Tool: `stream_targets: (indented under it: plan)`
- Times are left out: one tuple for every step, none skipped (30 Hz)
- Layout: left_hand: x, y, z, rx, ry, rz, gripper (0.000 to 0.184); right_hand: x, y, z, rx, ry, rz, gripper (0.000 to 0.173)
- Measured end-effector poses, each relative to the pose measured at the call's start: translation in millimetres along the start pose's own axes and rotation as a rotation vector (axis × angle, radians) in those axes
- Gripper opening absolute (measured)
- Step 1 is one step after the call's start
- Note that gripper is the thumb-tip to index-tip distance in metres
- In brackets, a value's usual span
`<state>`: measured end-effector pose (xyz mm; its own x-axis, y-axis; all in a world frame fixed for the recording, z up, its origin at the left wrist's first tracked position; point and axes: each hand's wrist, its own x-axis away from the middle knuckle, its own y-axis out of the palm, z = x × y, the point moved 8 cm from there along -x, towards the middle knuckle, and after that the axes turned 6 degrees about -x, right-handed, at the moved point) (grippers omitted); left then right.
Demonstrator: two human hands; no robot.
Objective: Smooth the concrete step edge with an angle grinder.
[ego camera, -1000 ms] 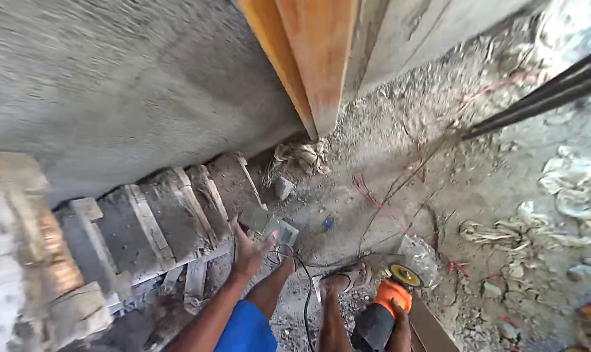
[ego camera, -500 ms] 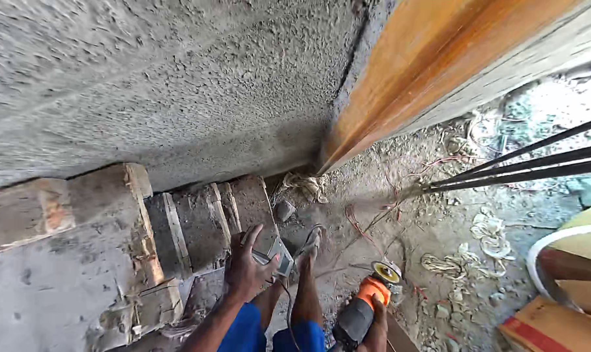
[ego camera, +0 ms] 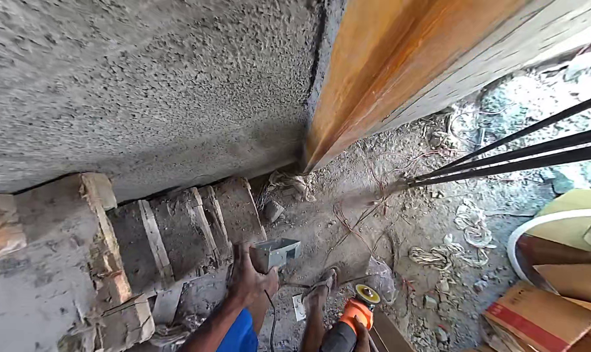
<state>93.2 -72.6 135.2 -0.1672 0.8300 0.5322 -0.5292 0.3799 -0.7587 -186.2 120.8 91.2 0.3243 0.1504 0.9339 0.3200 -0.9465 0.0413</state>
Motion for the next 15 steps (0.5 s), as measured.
stream_targets:
  plan:
    - [-2.6,15.8,7.2,-0.019,0.037,-0.035,0.086,-6.5,-7.4,0.6,0.002,0.008,-0.003,0.033]
    - [-6.1,36.0,12.9,-0.039,0.085,-0.075,0.083,-12.0,-15.3,1.5,0.010,0.015,0.009,0.033]
    - [-11.1,59.2,18.2,-0.077,0.128,-0.134,0.079,-18.6,-22.7,2.4,0.019,0.019,0.027,0.032]
    - [-16.8,85.6,22.7,-0.150,0.133,-0.244,0.075,-26.7,-30.1,4.2,0.024,0.028,0.040,0.032]
    - [-24.0,112.9,27.4,-0.241,0.128,-0.357,0.074,-36.4,-36.0,6.1,0.025,0.037,0.045,0.031]
    - [-33.8,141.4,29.6,-0.315,0.132,-0.436,0.074,-48.0,-40.4,9.6,0.019,0.053,0.051,0.030]
    - [-42.6,170.5,28.2,-0.364,0.133,-0.489,0.073,-58.0,-46.4,14.4,0.017,0.077,0.059,0.031]
    - [-53.3,200.8,24.9,-0.390,0.134,-0.529,0.073,-69.0,-51.7,19.1,0.018,0.105,0.064,0.033]
    - [-67.1,229.3,21.4,-0.409,0.148,-0.541,0.071,-83.3,-55.4,24.2,0.014,0.129,0.060,0.034]
    - [-76.6,255.0,15.6,-0.418,0.165,-0.539,0.071,-94.5,-61.5,29.4,0.021,0.152,0.068,0.034]
    - [-82.6,278.6,7.9,-0.431,0.192,-0.533,0.070,-103.8,-67.8,34.8,0.020,0.176,0.089,0.035]
    - [-90.4,300.1,0.6,-0.449,0.255,-0.502,0.067,-117.0,-72.0,41.2,0.001,0.202,0.101,0.035]
    - [-96.0,319.3,-7.4,-0.478,0.345,-0.458,0.061,-129.6,-75.8,47.1,-0.008,0.225,0.110,0.036]
    - [-96.5,334.5,-16.0,-0.501,0.454,-0.391,0.053,-139.2,-80.6,51.7,-0.009,0.249,0.120,0.037]
    - [-96.5,345.3,-23.6,-0.505,0.583,-0.302,0.042,-148.9,-83.0,54.8,-0.004,0.264,0.130,0.037]
